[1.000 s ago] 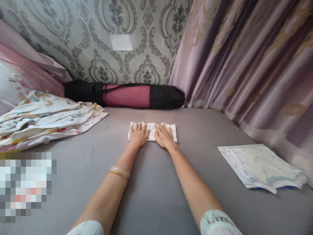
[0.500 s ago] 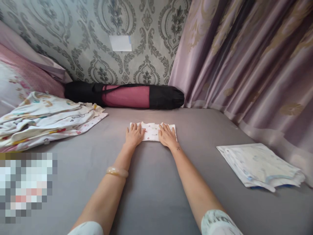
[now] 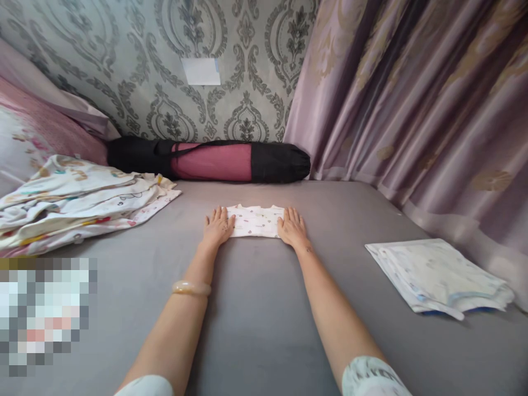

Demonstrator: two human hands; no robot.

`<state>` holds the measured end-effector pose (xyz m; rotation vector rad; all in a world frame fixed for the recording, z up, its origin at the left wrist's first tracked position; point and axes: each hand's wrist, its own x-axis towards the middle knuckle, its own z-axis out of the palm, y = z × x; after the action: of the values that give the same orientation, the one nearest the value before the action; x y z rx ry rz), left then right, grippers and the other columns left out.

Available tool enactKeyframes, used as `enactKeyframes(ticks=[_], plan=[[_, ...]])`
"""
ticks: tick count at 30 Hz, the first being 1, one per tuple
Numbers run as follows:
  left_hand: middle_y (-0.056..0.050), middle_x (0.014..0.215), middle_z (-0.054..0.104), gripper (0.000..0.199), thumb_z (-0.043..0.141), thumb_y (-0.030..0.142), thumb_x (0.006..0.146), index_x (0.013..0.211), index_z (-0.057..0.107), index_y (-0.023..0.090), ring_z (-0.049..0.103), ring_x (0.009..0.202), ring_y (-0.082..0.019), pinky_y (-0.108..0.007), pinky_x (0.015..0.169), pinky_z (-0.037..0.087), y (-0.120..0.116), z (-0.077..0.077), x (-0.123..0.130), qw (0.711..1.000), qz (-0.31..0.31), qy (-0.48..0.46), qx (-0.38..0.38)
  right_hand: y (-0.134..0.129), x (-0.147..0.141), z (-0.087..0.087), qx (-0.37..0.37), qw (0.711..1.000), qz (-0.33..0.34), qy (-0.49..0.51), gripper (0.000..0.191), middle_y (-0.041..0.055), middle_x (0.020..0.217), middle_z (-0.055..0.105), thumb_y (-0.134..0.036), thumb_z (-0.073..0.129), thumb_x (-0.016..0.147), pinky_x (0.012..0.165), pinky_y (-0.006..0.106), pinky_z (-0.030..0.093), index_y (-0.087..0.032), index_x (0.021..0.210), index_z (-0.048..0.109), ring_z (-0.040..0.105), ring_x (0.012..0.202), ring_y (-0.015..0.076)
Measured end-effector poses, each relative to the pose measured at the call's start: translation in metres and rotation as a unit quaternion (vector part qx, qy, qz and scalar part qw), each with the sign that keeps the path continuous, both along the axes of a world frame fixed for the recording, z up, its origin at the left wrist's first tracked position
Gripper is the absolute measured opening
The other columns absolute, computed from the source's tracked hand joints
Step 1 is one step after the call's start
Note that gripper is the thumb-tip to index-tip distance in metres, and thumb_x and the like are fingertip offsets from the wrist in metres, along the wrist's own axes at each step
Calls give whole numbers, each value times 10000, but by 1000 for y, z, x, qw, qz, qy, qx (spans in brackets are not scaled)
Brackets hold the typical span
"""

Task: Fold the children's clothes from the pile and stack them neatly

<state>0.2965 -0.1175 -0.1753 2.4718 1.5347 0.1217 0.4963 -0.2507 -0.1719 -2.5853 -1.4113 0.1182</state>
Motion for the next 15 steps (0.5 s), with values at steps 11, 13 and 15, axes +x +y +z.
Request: enactKeyframes(ticks=[11,13,15], plan=[[-140,1573,244,649,172,455,968,1474,351,89,145,1470,-300,-559,1164,150,-5,10,2,998,1,-9,65,0,1,11,10,1000,10,3,597,118,1594,180,-354,165,988,1176,484,70,-74,1505,268,122,1470,239],[-144,1567,262,639,174,442,975,1468,362,82,151,1470,-291,-535,1174,131,-8,11,7,995,-23,-10,102,1,-4,13,21,1000,20,-5,596,121,1596,174,-350,167,987,1177,473,65,-73,1504,270,117,1471,241],[-141,1561,282,630,178,434,980,1471,359,83,164,1469,-279,-498,1185,118,-13,10,12,991,-57,-5,121,2,-7,13,22,999,30,-6,596,124,1592,190,-351,176,987,1178,464,67,-71,1503,277,130,1468,247]])
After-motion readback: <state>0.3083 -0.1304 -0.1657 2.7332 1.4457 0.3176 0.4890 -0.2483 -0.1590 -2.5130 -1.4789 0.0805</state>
